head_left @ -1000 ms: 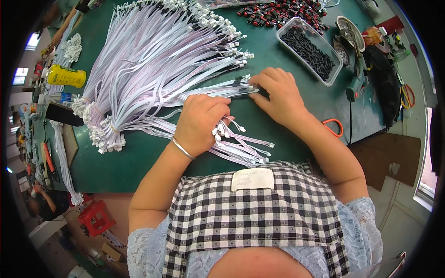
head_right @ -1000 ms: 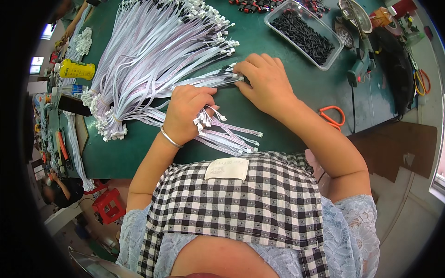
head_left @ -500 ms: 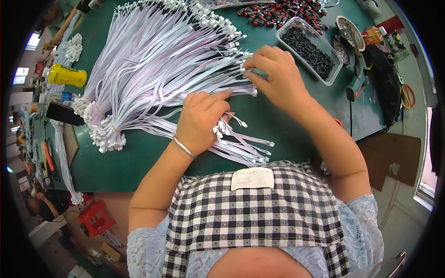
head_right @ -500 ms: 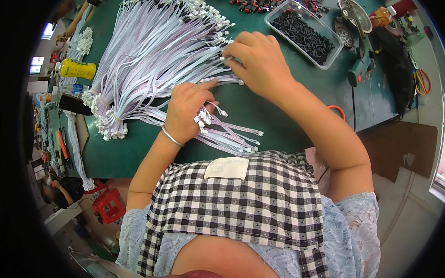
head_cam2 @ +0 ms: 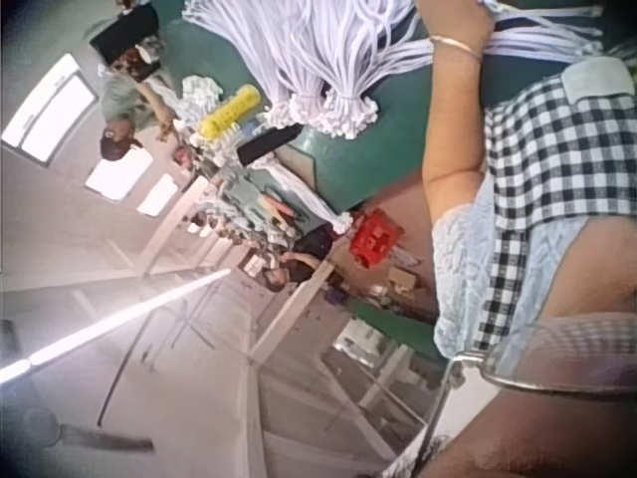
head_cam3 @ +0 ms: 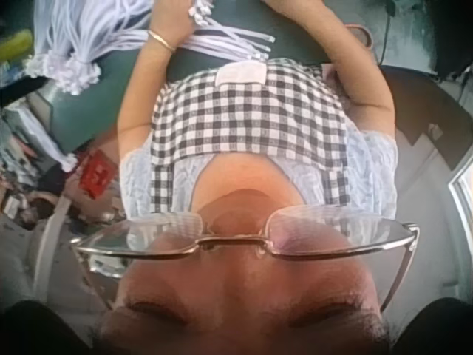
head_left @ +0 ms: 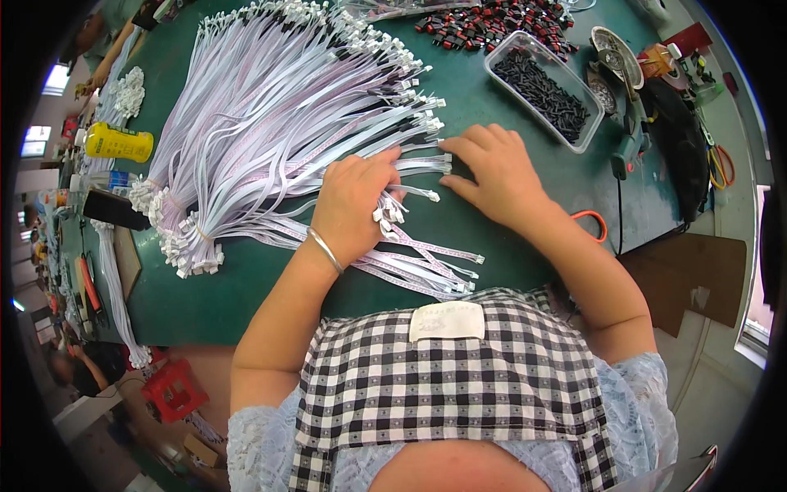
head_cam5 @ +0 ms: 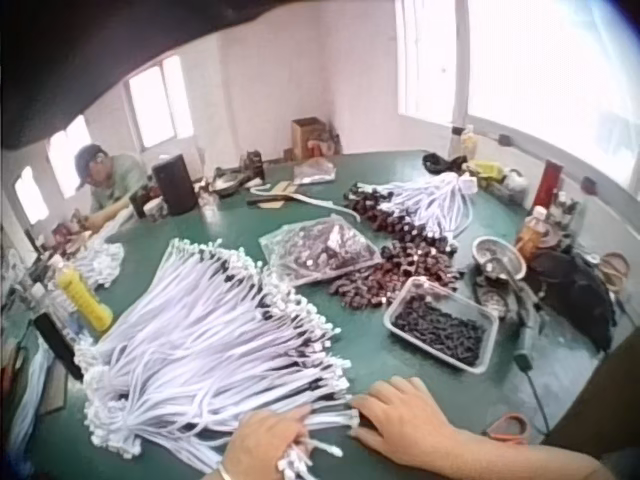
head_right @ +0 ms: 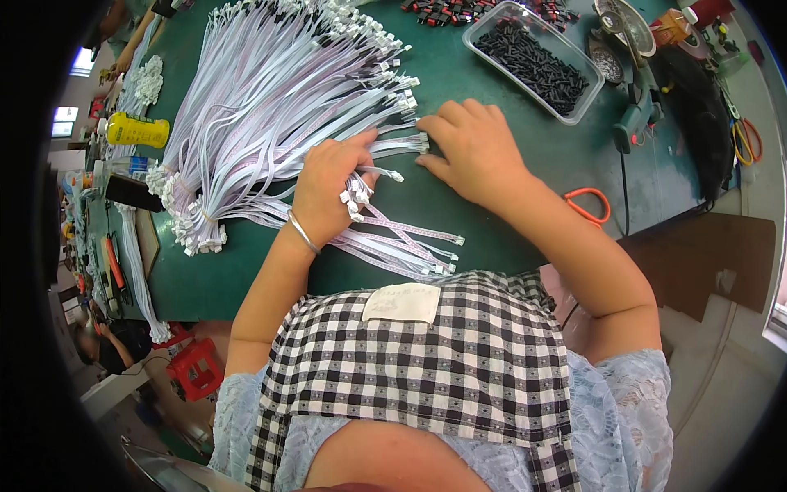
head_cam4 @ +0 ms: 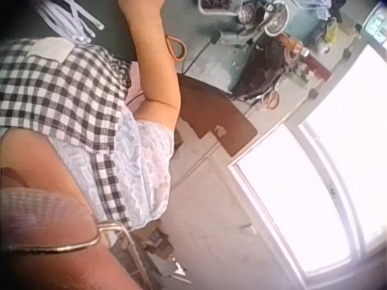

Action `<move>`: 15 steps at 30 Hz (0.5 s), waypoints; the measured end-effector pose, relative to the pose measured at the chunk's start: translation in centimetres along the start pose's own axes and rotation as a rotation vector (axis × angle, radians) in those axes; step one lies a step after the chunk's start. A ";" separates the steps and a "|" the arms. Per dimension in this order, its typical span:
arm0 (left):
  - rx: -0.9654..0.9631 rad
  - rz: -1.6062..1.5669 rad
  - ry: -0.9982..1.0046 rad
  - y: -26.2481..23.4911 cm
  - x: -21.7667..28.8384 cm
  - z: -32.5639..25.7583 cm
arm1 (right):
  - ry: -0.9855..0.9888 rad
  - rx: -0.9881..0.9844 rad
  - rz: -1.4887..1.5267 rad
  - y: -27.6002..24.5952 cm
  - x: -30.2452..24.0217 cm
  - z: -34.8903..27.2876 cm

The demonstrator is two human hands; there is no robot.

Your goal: The person repeatedly picks up small black plastic components from a container and attaches them to the ends of white and pink striped cables. The person handles the cables and components by hand, inserting the black pieces into the cable tips and placing the finished items on the table.

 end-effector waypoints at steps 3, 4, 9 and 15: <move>0.010 0.004 0.021 0.0 0.0 -0.1 | -0.082 -0.020 -0.108 0.6 -1.2 -0.2; 0.023 0.005 0.027 0.0 0.0 -0.1 | -0.007 -0.068 0.020 0.5 -1.5 -0.4; 0.033 0.080 0.012 -0.2 1.2 0.0 | 0.303 -0.188 0.581 -0.1 -1.9 -0.7; 0.093 0.220 0.188 0.5 2.3 0.1 | 0.257 -0.236 0.505 -0.1 -1.8 -0.9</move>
Point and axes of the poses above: each hand's wrist, its own z-axis towards the middle knuckle, its own y-axis out of the palm, x = y × z, the point moved 1 cm from there along z, towards the middle knuckle, and after that the axes turned 10 degrees about z, right-handed, at the moved point
